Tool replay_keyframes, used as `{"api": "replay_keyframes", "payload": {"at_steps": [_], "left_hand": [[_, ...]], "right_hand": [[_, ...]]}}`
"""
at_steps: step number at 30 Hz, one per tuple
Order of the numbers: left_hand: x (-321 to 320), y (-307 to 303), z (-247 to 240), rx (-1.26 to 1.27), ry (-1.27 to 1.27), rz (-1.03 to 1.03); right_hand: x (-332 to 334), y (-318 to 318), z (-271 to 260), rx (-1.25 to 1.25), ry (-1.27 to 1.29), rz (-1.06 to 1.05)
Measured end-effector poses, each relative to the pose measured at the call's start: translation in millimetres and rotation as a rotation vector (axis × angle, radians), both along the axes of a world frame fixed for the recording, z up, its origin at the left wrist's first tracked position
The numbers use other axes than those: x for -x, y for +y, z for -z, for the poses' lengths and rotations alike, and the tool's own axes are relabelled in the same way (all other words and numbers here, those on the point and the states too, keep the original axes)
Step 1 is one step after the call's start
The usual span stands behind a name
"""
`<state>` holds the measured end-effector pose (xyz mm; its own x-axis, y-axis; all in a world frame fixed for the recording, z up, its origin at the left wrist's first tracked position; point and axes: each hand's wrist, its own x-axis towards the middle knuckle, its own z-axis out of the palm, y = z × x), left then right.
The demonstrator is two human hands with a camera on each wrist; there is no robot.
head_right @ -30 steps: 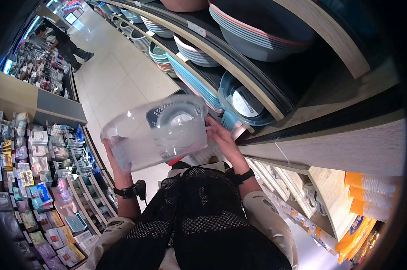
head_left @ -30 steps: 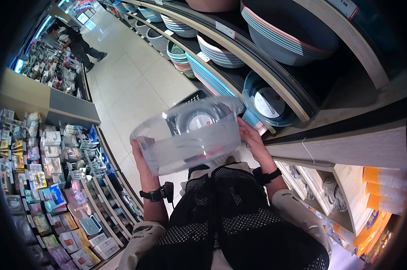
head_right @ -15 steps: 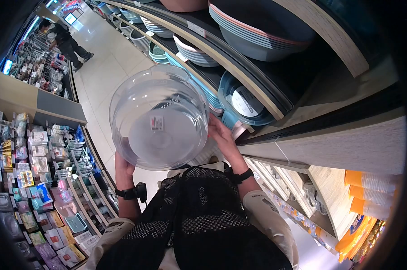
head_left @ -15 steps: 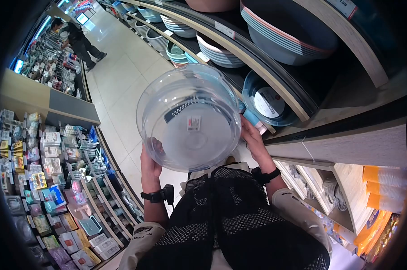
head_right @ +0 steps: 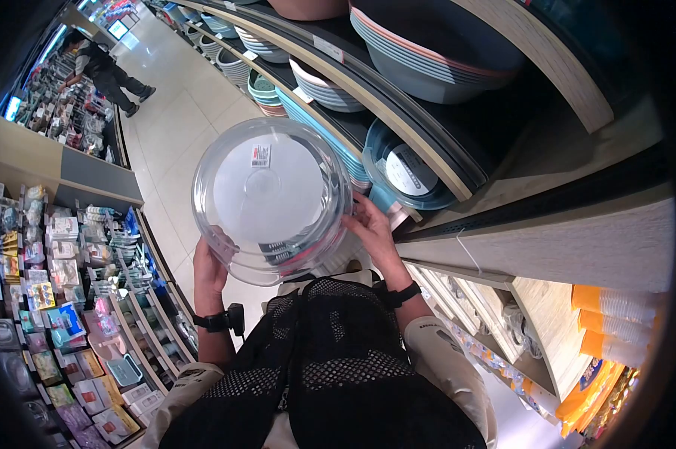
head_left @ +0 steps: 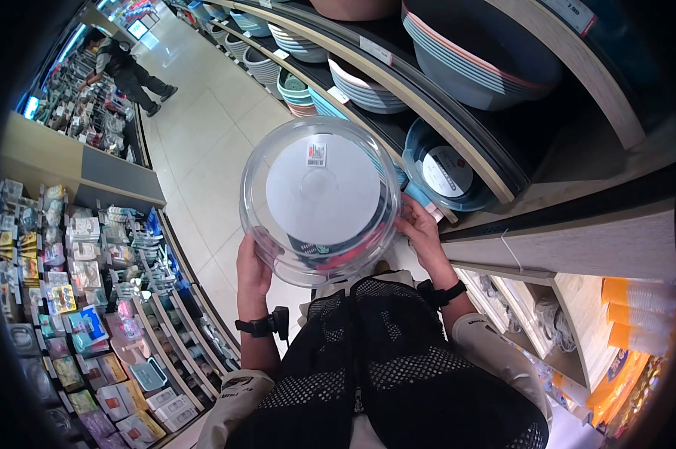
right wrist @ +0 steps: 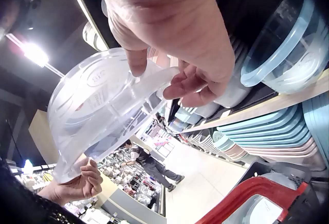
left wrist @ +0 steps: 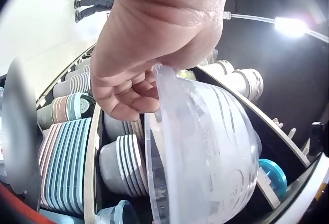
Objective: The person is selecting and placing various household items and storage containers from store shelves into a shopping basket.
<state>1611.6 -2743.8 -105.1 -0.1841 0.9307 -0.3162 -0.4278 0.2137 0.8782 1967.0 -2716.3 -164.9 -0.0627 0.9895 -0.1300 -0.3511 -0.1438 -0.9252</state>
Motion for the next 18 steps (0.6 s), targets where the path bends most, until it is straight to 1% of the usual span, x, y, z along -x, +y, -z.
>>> {"api": "replay_keyframes", "payload": {"at_steps": [5,9,11,12,14,15,17,18], "left_hand": [[-12,-1,-11,0.086,0.113,-0.062],[-8,-1,-5,0.106,0.161,-0.040],[-7,-1,-6,0.058,0.238,0.041],[-1,0,3,0.057,0.238,0.042],[10,2,30,-0.025,0.218,-0.037],[-1,1,14,-0.025,0.218,-0.037],[-21,-3,-14,-0.003,0.326,0.027],[-21,-1,-13,-0.003,0.325,0.027]], "right_hand": [[1,1,6,0.003,0.003,0.015],[-1,0,7,0.008,0.010,0.019],[-1,0,4,0.032,0.031,-0.039],[-1,0,5,0.031,0.030,-0.038],[0,0,7,0.029,0.040,-0.037],[0,0,6,0.029,0.040,-0.037],[0,0,6,0.055,0.030,-0.018],[-1,0,6,0.055,0.030,-0.018]]}}
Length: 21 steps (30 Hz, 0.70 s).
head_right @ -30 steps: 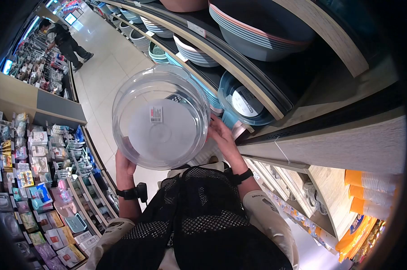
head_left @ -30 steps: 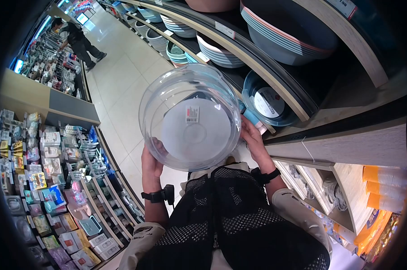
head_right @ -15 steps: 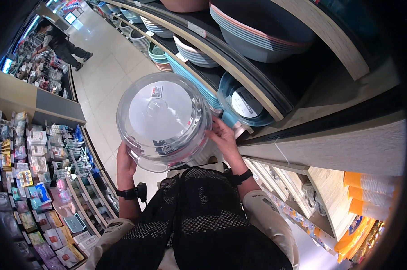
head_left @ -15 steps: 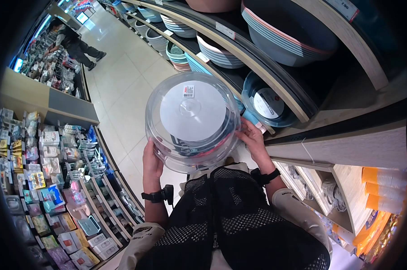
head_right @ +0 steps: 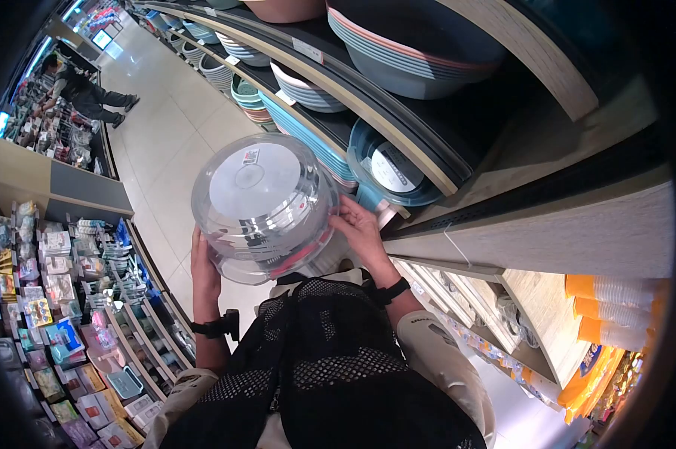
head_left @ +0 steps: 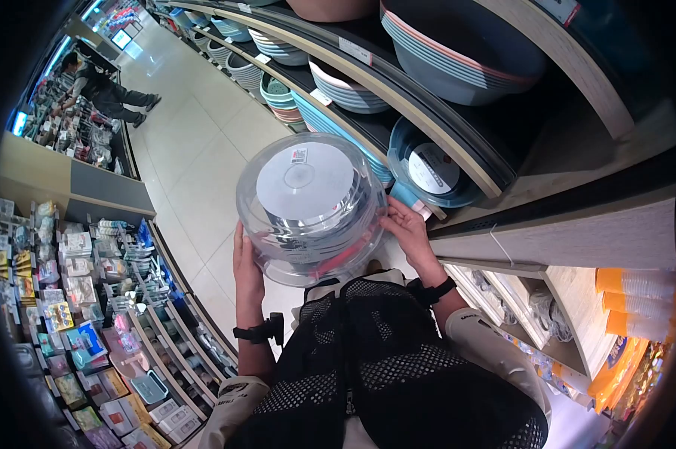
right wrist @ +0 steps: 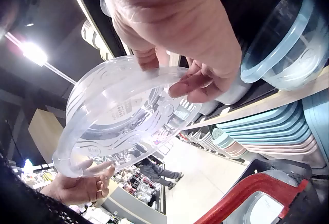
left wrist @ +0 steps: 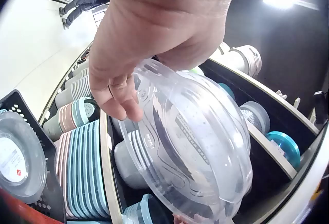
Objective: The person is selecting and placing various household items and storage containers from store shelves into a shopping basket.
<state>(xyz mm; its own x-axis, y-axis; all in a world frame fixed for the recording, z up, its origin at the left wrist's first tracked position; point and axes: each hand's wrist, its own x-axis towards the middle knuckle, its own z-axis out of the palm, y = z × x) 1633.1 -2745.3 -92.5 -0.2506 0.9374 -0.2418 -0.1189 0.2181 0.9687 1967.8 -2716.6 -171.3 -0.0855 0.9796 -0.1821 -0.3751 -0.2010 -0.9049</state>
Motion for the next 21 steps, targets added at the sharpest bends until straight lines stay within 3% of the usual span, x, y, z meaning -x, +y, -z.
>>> {"api": "replay_keyframes", "payload": {"at_steps": [5,9,15,21], "left_hand": [[4,0,4,-0.043,-0.013,0.097],[7,-4,-10,-0.123,0.029,0.219],[28,-7,-12,-0.044,0.094,0.402],[34,-13,-15,-0.166,0.119,0.501]], "right_hand": [[2,-1,8,0.014,-0.043,0.121],[-1,0,9,0.058,0.011,0.119],[-6,1,2,0.131,-0.072,0.054],[1,2,3,-0.029,-0.029,0.100]]}}
